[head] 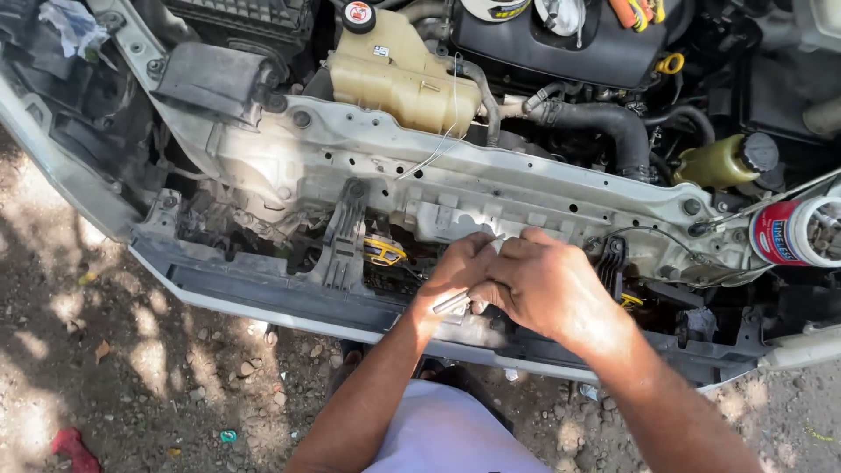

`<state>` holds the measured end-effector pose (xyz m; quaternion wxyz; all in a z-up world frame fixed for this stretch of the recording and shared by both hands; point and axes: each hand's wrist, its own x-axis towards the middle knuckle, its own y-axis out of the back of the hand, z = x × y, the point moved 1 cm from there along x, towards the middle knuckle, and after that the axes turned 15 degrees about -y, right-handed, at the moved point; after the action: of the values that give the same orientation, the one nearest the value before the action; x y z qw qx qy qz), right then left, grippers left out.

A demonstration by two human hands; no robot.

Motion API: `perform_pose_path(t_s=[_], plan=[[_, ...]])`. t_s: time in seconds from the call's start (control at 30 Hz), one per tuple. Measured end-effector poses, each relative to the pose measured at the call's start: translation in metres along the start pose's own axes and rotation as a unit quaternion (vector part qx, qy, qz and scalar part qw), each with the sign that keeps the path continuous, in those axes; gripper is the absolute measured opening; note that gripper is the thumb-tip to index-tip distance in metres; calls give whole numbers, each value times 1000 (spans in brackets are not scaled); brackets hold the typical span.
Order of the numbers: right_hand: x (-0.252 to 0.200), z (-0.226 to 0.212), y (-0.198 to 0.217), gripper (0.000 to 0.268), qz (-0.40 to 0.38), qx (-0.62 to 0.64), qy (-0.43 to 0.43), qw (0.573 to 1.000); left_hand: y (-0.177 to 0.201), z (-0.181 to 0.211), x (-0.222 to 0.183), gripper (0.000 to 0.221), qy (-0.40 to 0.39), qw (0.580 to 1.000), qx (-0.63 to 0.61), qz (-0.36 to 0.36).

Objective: The person works at the open front of a car with the bumper area removed, using a socket wrench to loosen and tighten bolts along the radiator support and headlight area. They reposition the wrench repeatedly, work on different fasteners, and handle small parts by hand while leaning into the engine bay.

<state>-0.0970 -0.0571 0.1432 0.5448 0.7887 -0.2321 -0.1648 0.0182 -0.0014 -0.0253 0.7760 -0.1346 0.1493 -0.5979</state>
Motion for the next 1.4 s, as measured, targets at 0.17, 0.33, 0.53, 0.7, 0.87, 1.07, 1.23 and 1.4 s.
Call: perform_pose_path(t_s=[0.17,0.33,0.53,0.7,0.87,1.07,1.23,1.4], plan=[[-3,8,-9,31,62,18,-44,997,27,-3,-4,26,-42,999,27,-14],[6,11,-12,41,6,-12,-146,989,37,11,-29,29,-69,995,70,-32],[20,12,-42,30,-62,66,-208,974,9,20,-61,36,-275,896,342,-68],[26,13,-49,26,-113,190,-213,952,18,-27,-52,13,-207,865,456,-36],[13,7,-68,39,-13,303,-266,915,8,8,-56,14,-194,881,429,-48],[7,16,-76,52,2,425,-310,850,18,0,-56,28,-281,876,380,-97],[-1,40,-98,67,-61,498,-211,839,30,-33,-48,27,-86,871,476,-83],[-6,24,-30,66,-94,695,-123,702,-15,44,-47,21,-171,877,445,-63]])
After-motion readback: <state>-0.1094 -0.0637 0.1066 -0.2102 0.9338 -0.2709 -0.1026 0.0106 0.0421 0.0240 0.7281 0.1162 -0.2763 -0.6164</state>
